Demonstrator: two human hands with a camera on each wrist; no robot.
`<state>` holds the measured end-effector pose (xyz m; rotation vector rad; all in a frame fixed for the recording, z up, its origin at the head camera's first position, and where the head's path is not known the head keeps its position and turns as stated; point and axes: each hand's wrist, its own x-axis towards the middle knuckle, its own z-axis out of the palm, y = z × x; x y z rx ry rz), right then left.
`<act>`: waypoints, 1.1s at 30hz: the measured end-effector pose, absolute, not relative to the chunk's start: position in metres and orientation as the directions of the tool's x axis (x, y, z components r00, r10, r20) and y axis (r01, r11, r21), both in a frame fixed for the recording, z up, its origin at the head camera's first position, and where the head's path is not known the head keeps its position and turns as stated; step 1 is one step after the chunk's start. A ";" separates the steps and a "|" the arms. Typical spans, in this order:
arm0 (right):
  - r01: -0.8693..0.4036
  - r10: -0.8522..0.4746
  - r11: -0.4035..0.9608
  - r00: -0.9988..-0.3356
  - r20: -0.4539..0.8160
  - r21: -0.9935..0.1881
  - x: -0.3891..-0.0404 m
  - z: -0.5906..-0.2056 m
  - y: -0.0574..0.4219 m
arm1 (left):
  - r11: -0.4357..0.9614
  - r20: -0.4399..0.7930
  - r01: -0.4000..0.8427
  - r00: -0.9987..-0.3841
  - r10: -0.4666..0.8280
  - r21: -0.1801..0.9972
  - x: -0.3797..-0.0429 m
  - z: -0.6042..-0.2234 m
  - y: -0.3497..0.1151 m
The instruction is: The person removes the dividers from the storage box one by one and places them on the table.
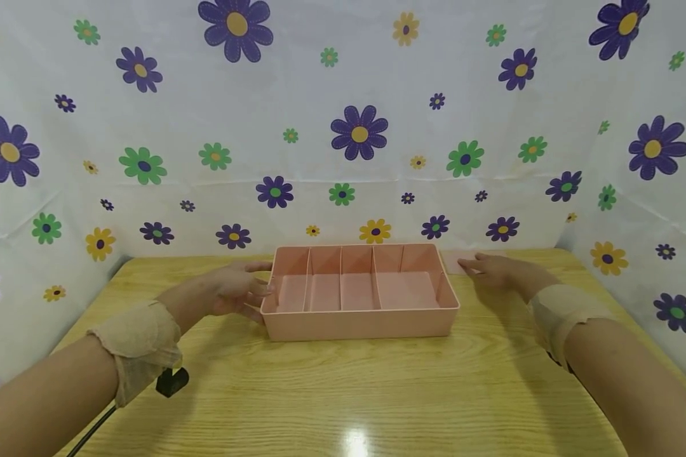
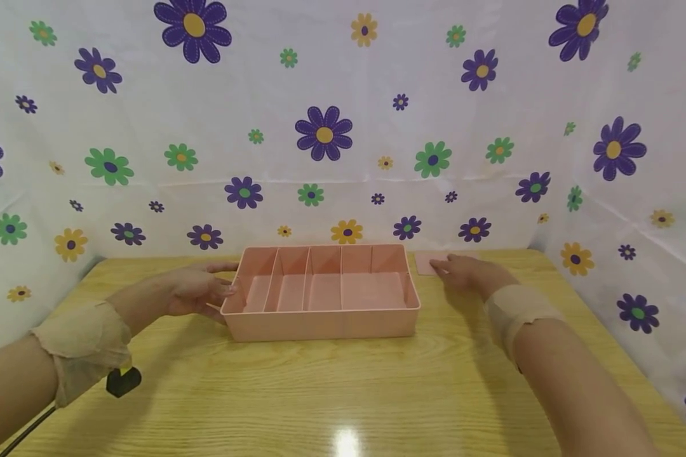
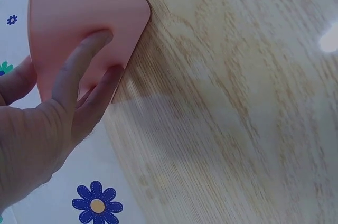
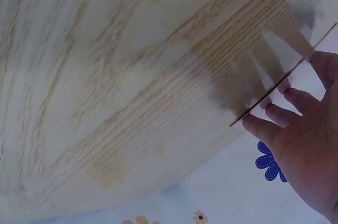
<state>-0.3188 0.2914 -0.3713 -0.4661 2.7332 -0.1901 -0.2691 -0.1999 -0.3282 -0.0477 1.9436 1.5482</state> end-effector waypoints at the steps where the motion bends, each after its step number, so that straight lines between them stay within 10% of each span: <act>1: -0.288 -0.338 0.938 -0.883 -0.326 -0.193 -0.319 -0.372 0.291 | 0.306 -0.499 -0.407 -0.792 0.351 0.861 -0.269 -0.328 -0.200; 21: -0.350 -0.300 0.894 -0.931 0.208 -0.278 -0.319 -0.300 0.227 | 0.297 -0.478 -0.386 -0.797 0.370 0.873 -0.270 -0.330 -0.202; 33: -0.244 -0.317 0.776 -0.948 -0.025 -0.581 -0.280 -0.308 0.139 | 0.291 -0.470 -0.381 -0.801 0.371 0.878 -0.269 -0.330 -0.203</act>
